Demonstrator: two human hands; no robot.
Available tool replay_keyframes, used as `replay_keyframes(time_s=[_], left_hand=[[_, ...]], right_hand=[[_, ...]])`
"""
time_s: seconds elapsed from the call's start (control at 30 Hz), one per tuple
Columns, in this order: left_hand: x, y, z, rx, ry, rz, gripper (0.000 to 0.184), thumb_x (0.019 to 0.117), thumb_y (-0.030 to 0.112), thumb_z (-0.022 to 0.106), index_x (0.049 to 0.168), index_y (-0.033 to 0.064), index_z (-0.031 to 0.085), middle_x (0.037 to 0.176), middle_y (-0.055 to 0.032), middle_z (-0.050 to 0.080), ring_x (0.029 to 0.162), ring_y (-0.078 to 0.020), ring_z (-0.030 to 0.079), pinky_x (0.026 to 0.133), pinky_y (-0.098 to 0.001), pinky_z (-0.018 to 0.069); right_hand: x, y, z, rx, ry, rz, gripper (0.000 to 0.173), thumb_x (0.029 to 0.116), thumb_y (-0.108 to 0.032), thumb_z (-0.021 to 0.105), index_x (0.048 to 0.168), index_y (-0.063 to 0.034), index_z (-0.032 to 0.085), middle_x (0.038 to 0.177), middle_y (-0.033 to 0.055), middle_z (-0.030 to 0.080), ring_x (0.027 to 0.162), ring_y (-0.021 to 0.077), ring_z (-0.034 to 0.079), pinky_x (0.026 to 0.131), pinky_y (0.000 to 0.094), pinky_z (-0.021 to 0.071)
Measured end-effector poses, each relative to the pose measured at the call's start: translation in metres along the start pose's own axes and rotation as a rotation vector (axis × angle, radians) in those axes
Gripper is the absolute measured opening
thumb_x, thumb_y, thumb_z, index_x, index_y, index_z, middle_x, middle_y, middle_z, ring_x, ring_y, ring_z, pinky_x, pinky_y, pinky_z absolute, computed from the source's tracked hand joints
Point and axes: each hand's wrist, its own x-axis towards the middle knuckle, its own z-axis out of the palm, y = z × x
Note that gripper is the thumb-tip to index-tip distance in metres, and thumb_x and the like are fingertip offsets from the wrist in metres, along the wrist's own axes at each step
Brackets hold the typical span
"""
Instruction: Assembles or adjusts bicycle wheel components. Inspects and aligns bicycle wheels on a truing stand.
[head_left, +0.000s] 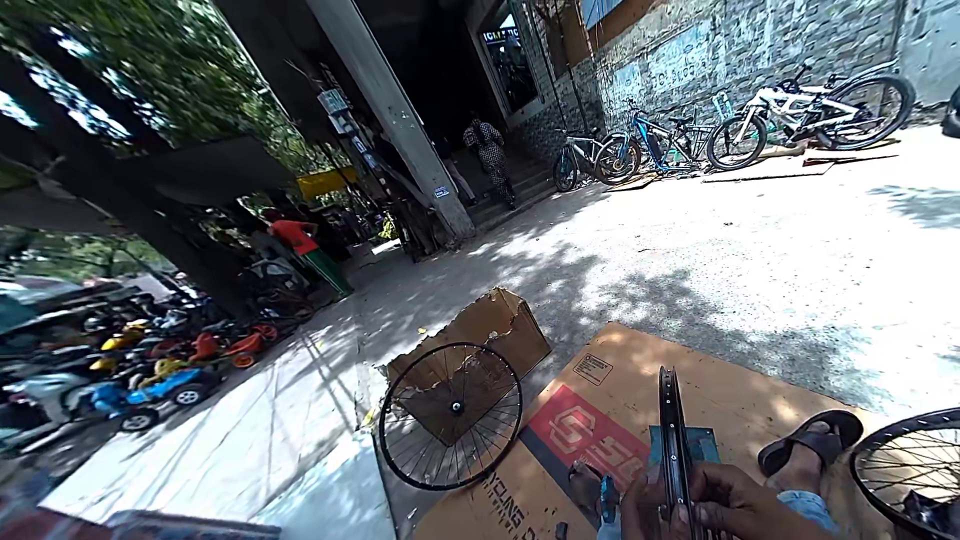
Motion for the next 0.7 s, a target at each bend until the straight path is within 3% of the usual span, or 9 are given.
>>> replay_keyframes(time_s=[0.17, 0.33, 0.43, 0.5, 0.57, 0.63, 0.7], left_hand=[[-0.001, 0.0, -0.004, -0.01, 0.009, -0.013, 0.063, 0.0947, 0.01, 0.066, 0.145, -0.0146, 0.039, 0.115, -0.0223, 0.07, 0.103, -0.0202, 0.069, 0.093, -0.0364, 0.0552], [-0.017, -0.009, -0.009, -0.022, -0.003, 0.058, 0.064, 0.0949, 0.009, 0.066, 0.145, -0.0173, 0.036, 0.117, -0.0238, 0.068, 0.107, -0.0201, 0.067, 0.098, -0.036, 0.0531], [-0.016, -0.012, -0.009, -0.057, -0.033, 0.09, 0.066, 0.0962, 0.006, 0.061, 0.149, -0.0174, 0.029, 0.12, -0.0248, 0.067, 0.111, -0.023, 0.067, 0.102, -0.0381, 0.0524], [-0.013, -0.011, -0.008, -0.052, -0.012, 0.08, 0.063, 0.0958, 0.005, 0.062, 0.149, -0.0133, 0.034, 0.118, -0.0208, 0.069, 0.107, -0.0216, 0.069, 0.097, -0.0364, 0.0558], [-0.013, -0.017, -0.009, -0.023, 0.011, 0.07, 0.056, 0.0952, 0.009, 0.062, 0.146, -0.0082, 0.044, 0.116, -0.0157, 0.07, 0.102, -0.0164, 0.069, 0.09, -0.0307, 0.0578], [-0.014, -0.026, -0.013, -0.012, -0.006, 0.088, 0.048, 0.0959, 0.013, 0.06, 0.139, -0.0075, 0.053, 0.122, -0.0161, 0.068, 0.107, -0.0156, 0.068, 0.094, -0.0287, 0.0563], [-0.01, -0.025, -0.017, 0.038, -0.032, 0.129, 0.043, 0.0979, 0.019, 0.058, 0.132, -0.0075, 0.06, 0.121, -0.0159, 0.068, 0.108, -0.0154, 0.068, 0.096, -0.0289, 0.0557]], right_hand=[[0.002, 0.007, 0.008, 0.003, 0.101, -0.079, 0.005, 0.0935, -0.015, 0.074, 0.098, -0.0131, 0.073, 0.098, -0.0048, 0.074, 0.078, 0.0023, 0.068, 0.069, 0.0225, 0.0581], [-0.011, 0.003, 0.024, -0.123, 0.129, -0.109, 0.011, 0.0919, -0.017, 0.076, 0.094, -0.0065, 0.073, 0.105, 0.0019, 0.074, 0.09, 0.0046, 0.069, 0.079, 0.0252, 0.0589], [-0.019, 0.009, 0.051, -0.282, 0.363, -0.2, 0.012, 0.0928, -0.015, 0.074, 0.092, -0.003, 0.072, 0.114, 0.01, 0.073, 0.103, 0.012, 0.071, 0.088, 0.0309, 0.0604], [-0.02, 0.027, 0.075, -0.353, 0.596, -0.268, 0.01, 0.0938, -0.017, 0.073, 0.092, -0.0072, 0.073, 0.12, 0.0089, 0.073, 0.107, 0.013, 0.071, 0.089, 0.0305, 0.0613], [-0.019, 0.037, 0.098, -0.343, 0.745, -0.279, 0.01, 0.0938, -0.014, 0.072, 0.094, -0.0039, 0.074, 0.122, 0.0133, 0.072, 0.107, 0.0173, 0.072, 0.089, 0.0332, 0.0624], [-0.022, 0.031, 0.098, -0.327, 0.679, -0.189, 0.014, 0.0939, -0.013, 0.072, 0.096, 0.0002, 0.074, 0.123, 0.016, 0.071, 0.108, 0.0179, 0.071, 0.09, 0.0344, 0.0611], [-0.02, 0.01, 0.08, -0.386, 0.493, -0.063, 0.019, 0.0962, -0.016, 0.07, 0.102, 0.0021, 0.073, 0.124, 0.0147, 0.07, 0.11, 0.0143, 0.069, 0.095, 0.0322, 0.0576]])
